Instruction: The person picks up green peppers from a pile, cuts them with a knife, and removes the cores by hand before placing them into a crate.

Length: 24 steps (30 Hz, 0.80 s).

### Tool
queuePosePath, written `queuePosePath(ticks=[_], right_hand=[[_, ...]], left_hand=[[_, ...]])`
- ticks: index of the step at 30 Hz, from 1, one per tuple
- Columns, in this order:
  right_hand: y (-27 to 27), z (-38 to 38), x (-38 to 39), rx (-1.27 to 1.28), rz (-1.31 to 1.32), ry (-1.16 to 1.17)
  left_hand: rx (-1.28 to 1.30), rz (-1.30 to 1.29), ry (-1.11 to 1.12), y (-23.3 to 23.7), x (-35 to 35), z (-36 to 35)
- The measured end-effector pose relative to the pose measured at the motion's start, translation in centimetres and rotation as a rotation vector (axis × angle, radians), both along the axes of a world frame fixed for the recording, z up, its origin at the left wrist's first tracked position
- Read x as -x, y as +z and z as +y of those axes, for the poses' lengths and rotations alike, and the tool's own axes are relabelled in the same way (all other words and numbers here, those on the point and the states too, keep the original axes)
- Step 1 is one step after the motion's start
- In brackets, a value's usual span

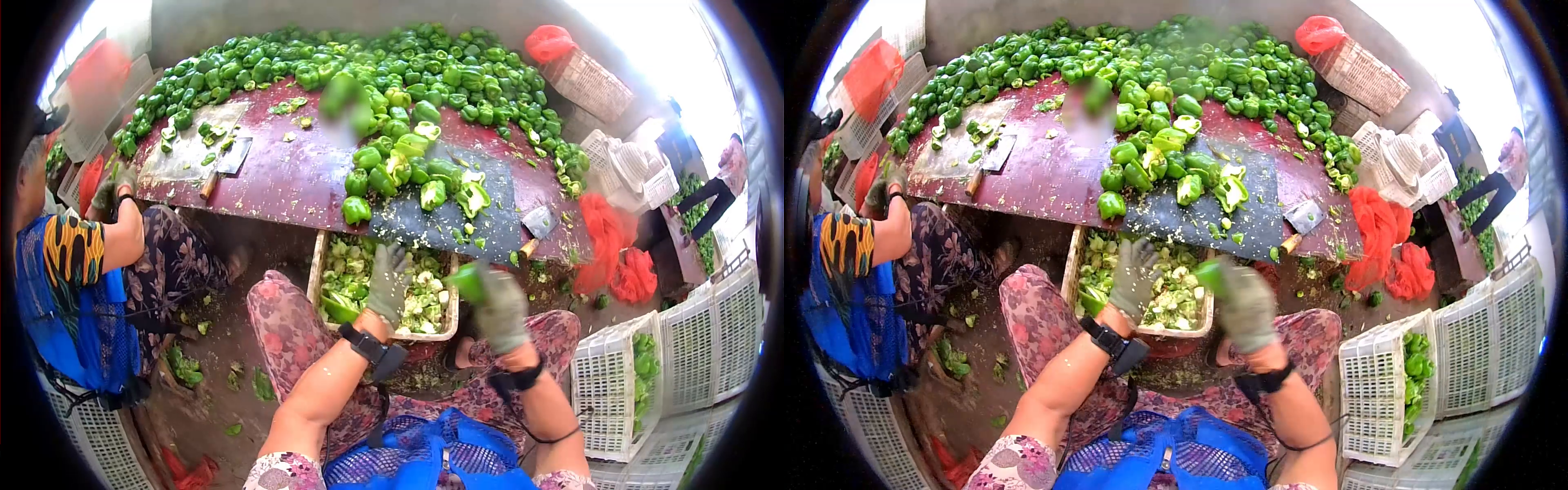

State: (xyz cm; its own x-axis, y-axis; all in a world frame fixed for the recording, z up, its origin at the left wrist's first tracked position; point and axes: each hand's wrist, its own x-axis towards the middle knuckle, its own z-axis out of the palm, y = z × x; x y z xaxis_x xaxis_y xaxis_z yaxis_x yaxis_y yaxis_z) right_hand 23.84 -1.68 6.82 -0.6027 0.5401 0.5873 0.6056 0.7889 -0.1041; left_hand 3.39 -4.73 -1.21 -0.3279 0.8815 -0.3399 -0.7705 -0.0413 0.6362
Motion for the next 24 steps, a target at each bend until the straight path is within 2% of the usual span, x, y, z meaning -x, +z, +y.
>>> queuePosePath(ticks=[2, 3, 4, 6, 8, 9, 10, 11, 12, 13, 14, 15, 16, 17, 18, 19, 20, 24], right_hand=[[4.2, 0.1, -5.1, 0.268, 0.348, -0.130], [2.9, 2.5, -11.8, 0.098, 0.324, -0.310], [4.1, 3.1, -16.5, -0.022, 0.359, -0.426], [8.5, 1.7, -23.6, 0.071, 0.342, -0.854], [9.7, 1.7, -30.5, -0.073, -0.021, -1.378], [8.8, 1.9, -33.8, -0.188, -0.144, -1.416], [8.8, 2.1, -33.4, -0.302, -0.262, -1.448], [8.4, 3.0, -32.7, -0.181, -0.237, -1.351], [8.8, 3.4, -28.2, -0.062, 0.007, -0.964], [5.8, 5.1, -25.5, -0.201, -0.019, -0.878], [4.2, 7.0, -21.8, -0.046, 0.096, -0.611], [4.1, 6.3, -14.5, -0.006, 0.016, -0.532], [1.2, 7.5, -9.9, 0.061, 0.035, -0.350], [-0.4, 7.7, -4.9, 0.178, -0.020, -0.267], [-0.8, 7.1, 0.4, 0.201, -0.076, -0.060], [-2.0, 7.0, 5.1, 0.311, -0.104, -0.019], [-3.8, 7.7, 8.8, 0.230, -0.164, 0.139], [-8.7, 9.6, 21.0, 0.359, -0.179, 0.260]], left_hand=[[-0.015, 0.044, 0.094, -0.9, 0.9, 0.0], [0.002, 0.015, 0.124, -1.0, 1.4, -0.2], [0.018, -0.017, 0.155, -1.0, 1.8, -0.3], [0.056, -0.060, 0.214, -0.3, 2.1, -0.8], [0.073, -0.037, 0.203, -0.5, 2.2, -1.1], [0.079, -0.029, 0.198, 0.3, 2.0, -1.4], [0.082, -0.032, 0.188, 0.2, 1.7, -1.2], [0.086, -0.030, 0.181, 0.1, 1.5, -1.1], [0.094, -0.022, 0.175, -0.1, 1.3, -1.1], [0.097, -0.011, 0.184, -0.4, 1.0, -1.0], [0.130, -0.057, 0.188, 0.4, 0.8, -1.0], [0.120, -0.077, 0.206, -0.7, 0.7, -0.6], [0.110, -0.095, 0.230, -1.9, 0.6, -0.4], [0.086, -0.059, 0.230, -1.9, 0.3, -0.8], [0.062, -0.016, 0.243, -1.3, 0.6, -1.0], [0.061, 0.043, 0.262, -1.2, 1.1, -1.4], [0.073, 0.114, 0.282, -1.4, 1.0, -1.9], [0.169, 0.438, 0.364, -3.6, 1.0, -2.3]])
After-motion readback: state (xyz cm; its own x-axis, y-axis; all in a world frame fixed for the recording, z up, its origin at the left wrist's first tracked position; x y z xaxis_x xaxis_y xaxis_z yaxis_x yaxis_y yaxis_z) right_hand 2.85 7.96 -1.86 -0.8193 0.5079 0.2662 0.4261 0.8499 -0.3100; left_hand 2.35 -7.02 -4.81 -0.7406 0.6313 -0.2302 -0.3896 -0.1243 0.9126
